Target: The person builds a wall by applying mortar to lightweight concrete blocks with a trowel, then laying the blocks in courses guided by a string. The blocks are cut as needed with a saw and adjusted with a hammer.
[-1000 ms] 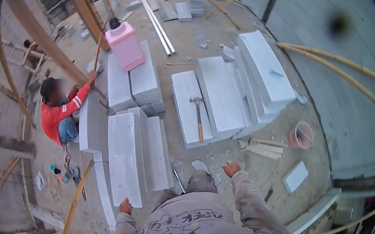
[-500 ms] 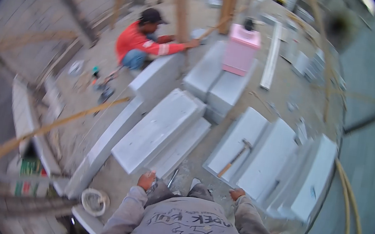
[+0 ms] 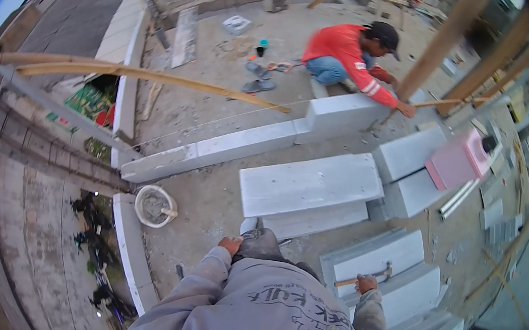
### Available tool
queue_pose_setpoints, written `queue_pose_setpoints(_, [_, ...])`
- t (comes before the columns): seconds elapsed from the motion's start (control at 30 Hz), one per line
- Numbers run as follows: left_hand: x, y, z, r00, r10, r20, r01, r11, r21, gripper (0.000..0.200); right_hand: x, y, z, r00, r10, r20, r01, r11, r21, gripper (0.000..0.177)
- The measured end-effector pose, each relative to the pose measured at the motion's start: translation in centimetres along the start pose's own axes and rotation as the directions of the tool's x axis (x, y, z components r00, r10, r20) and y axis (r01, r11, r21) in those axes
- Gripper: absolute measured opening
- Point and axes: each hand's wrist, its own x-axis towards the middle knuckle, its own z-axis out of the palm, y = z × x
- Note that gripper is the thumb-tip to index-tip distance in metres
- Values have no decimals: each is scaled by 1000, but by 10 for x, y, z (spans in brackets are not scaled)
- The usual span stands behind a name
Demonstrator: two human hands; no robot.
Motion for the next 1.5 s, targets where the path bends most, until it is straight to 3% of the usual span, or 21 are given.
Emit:
queue_pose_setpoints(0.03, [5, 1, -9, 1000, -28, -2, 28, 999, -22, 63, -6, -23, 9, 998, 55, 25, -57, 993, 102, 29])
queue_pose_setpoints(0.1, [17, 16, -36, 994, 82, 77, -81, 996, -25, 61, -17, -65, 31, 993, 103, 64, -109, 988, 106, 29])
queue_pose_setpoints(0.17, [36, 24, -63, 995, 82, 52, -79, 995, -55, 60, -28, -104, 50, 992, -3, 126, 1, 1000, 12, 28])
queue_pose_setpoints(0.3, [76, 36, -132, 991, 126, -39, -128, 989, -72, 58, -24, -153, 82, 982, -34, 185, 42, 998, -40, 27])
queue_pose_setpoints(0.37, [86, 35, -166, 991, 105, -79, -114, 987, -112, 57, -27, -187, 86, 992, -79, 101, 90, 990, -109, 28])
queue_pose_setpoints(0.53, [141, 14, -210, 986, 86, -146, -110, 980, -167, 58, -21, -226, 104, 997, -39, 67, 43, 997, -65, 29])
queue_pose_setpoints(0.6, [159, 2, -211, 975, 106, -197, -139, 977, -160, 57, -19, -234, 104, 999, -19, 45, 23, 996, -92, 30])
queue_pose_setpoints(0.7, [172, -12, -205, 982, 114, -153, -142, 972, -186, 58, 3, -219, 120, 992, -69, 109, 90, 976, -198, 28])
queue_pose_setpoints(0.77, [167, -10, -196, 986, 99, -134, -117, 984, -132, 58, 16, -209, 129, 971, -220, 93, 237, 931, -277, 29])
queue_pose_setpoints(0.83, [162, -2, -198, 989, 66, -129, -77, 994, -81, 59, 17, -218, 127, 975, -199, 103, 219, 945, -245, 30])
queue_pose_setpoints(1.0, [160, 1, -162, 992, 61, -112, -87, 964, -251, 54, 41, -207, 117, 975, -210, 73, 222, 932, -286, 30])
queue_pose_setpoints(1.07, [145, 20, -167, 997, -60, -39, 50, 977, -206, 62, 29, -230, 94, 975, -187, 118, 212, 944, -255, 29])
queue_pose_setpoints(1.1, [139, 24, -165, 995, -48, -86, 31, 981, -191, 62, 24, -246, 88, 975, -154, 159, 188, 956, -224, 29])
queue_pose_setpoints(1.13, [136, 27, -163, 990, -36, -138, 12, 984, -176, 62, 35, -238, 85, 953, -261, 155, 300, 884, -359, 27])
queue_pose_setpoints(1.17, [123, 38, -169, 986, -39, -160, 3, 975, -220, 63, 45, -233, 82, 936, -289, 200, 346, 862, -371, 27])
queue_pose_setpoints(1.3, [98, 54, -156, 971, -82, -224, 8, 950, -312, 63, 88, -229, 47, 943, -123, 308, 244, 888, -391, 26])
queue_pose_setpoints(1.33, [96, 52, -141, 970, -93, -226, 17, 948, -318, 63, 97, -232, 35, 853, -348, 389, 522, 605, -602, 27])
queue_pose_setpoints(1.37, [95, 46, -125, 962, -87, -257, -9, 936, -353, 63, 109, -224, 21, 694, -499, 519, 676, 203, -708, 27])
queue_pose_setpoints(1.4, [92, 42, -110, 955, -72, -287, -45, 924, -380, 63, 134, -212, 17, 746, -492, 448, 626, 290, -724, 30])
queue_pose_setpoints(1.43, [66, 53, -110, 965, -101, -242, 13, 941, -338, 64, 167, -192, 14, 793, -481, 374, 571, 375, -730, 33])
queue_pose_setpoints(1.5, [55, 56, -82, 976, -172, -136, 124, 944, -307, 60, 89, -284, -29, 880, -344, 327, 475, 651, -592, 40])
